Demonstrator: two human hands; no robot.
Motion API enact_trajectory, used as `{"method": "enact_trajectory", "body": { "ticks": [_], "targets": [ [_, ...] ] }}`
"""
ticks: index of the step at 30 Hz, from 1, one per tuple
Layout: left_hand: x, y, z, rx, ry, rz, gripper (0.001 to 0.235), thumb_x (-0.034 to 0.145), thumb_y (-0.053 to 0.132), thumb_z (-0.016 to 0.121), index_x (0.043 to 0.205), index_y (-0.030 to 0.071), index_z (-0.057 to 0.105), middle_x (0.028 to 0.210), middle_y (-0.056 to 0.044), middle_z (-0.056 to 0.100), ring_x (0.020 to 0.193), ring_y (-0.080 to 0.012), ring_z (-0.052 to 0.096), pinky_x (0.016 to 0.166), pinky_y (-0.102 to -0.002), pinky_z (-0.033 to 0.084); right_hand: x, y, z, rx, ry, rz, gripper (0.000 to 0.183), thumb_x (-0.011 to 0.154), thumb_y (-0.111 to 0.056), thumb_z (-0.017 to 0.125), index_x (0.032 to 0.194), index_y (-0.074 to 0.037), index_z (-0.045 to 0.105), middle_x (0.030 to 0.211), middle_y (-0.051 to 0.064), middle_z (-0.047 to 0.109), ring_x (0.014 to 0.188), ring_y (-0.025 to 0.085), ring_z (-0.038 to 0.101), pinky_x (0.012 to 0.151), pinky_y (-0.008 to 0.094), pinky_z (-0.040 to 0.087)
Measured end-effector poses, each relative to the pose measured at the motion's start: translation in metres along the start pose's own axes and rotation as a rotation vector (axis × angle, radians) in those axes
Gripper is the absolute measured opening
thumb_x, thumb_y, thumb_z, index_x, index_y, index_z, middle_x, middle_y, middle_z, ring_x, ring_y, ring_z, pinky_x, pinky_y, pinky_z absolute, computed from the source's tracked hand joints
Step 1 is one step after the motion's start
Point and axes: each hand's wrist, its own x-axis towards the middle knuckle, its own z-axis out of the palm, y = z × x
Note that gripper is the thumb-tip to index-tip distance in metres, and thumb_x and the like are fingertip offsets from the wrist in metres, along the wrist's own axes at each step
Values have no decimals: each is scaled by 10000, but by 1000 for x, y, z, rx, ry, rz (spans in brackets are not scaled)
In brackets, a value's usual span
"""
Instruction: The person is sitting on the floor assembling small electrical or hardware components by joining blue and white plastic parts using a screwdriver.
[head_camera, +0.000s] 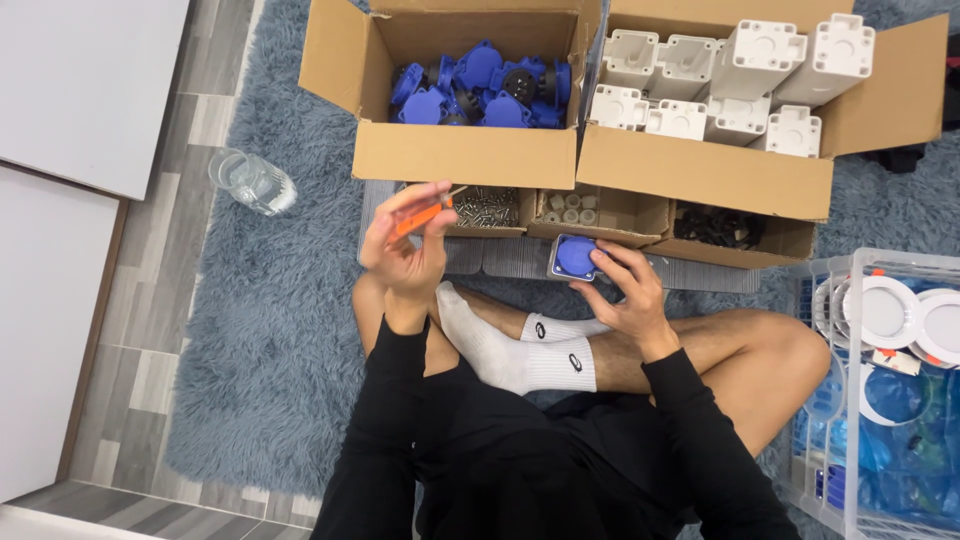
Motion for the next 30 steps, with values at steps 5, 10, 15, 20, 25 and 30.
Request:
{"method": "enact_trajectory", "body": {
  "ticks": [5, 10, 15, 20, 25, 30],
  "targets": [
    [13, 22, -8, 5, 24, 0, 721, 1006, -17, 773, 1488, 130, 256, 1113, -304, 705, 933, -479, 800, 745, -471, 716, -2, -2, 0, -4, 1, 5, 518, 822, -148, 976, 1298, -47, 800, 1283, 219, 771, 1036, 402, 775, 878, 457, 623],
    [5, 38, -20, -87, 133, -26, 778, 1013, -11, 752, 1515, 143, 179, 1093, -346, 657, 909, -534, 780, 722, -512, 716, 10, -16, -10, -7, -23, 30, 549, 793, -134, 971, 1310, -64, 798, 1306, 212, 769, 1094, 405, 774, 926, 475, 619],
    [-6, 74, -33, -200, 327, -221, 860, 1026, 124, 735, 1632, 280, 145, 1077, -305, 664, 818, -518, 793, 682, -534, 733, 21, -55, -33, -29, -40, 167, 563, 830, -148, 944, 1347, -43, 745, 1379, 204, 733, 1217, 386, 733, 1021, 500, 596],
    [-14, 120, -34, -290, 216, -475, 789, 1069, 188, 718, 1633, 289, 176, 1149, -216, 687, 868, -391, 801, 748, -474, 738, -18, -79, -37, 400, 13, 433, 389, 981, -101, 746, 1358, -16, 696, 1327, 186, 737, 1154, 322, 751, 986, 431, 631],
    [-30, 138, -23, -485, 79, -694, 722, 1065, 66, 722, 1565, 268, 241, 1224, -205, 694, 969, -336, 799, 852, -424, 732, -54, -102, -26, 1027, 9, 767, 423, 1081, -54, 596, 1496, 27, 572, 1367, 245, 726, 1136, 327, 769, 989, 438, 639],
    [-44, 135, -17, -500, 19, -744, 737, 1082, 47, 701, 1613, 235, 225, 1281, -195, 678, 1030, -334, 790, 936, -455, 715, -64, -102, -24, 1143, 95, 911, 227, 1043, 36, 670, 1261, 66, 726, 1135, 216, 783, 948, 294, 775, 836, 392, 645]
  ]
}}
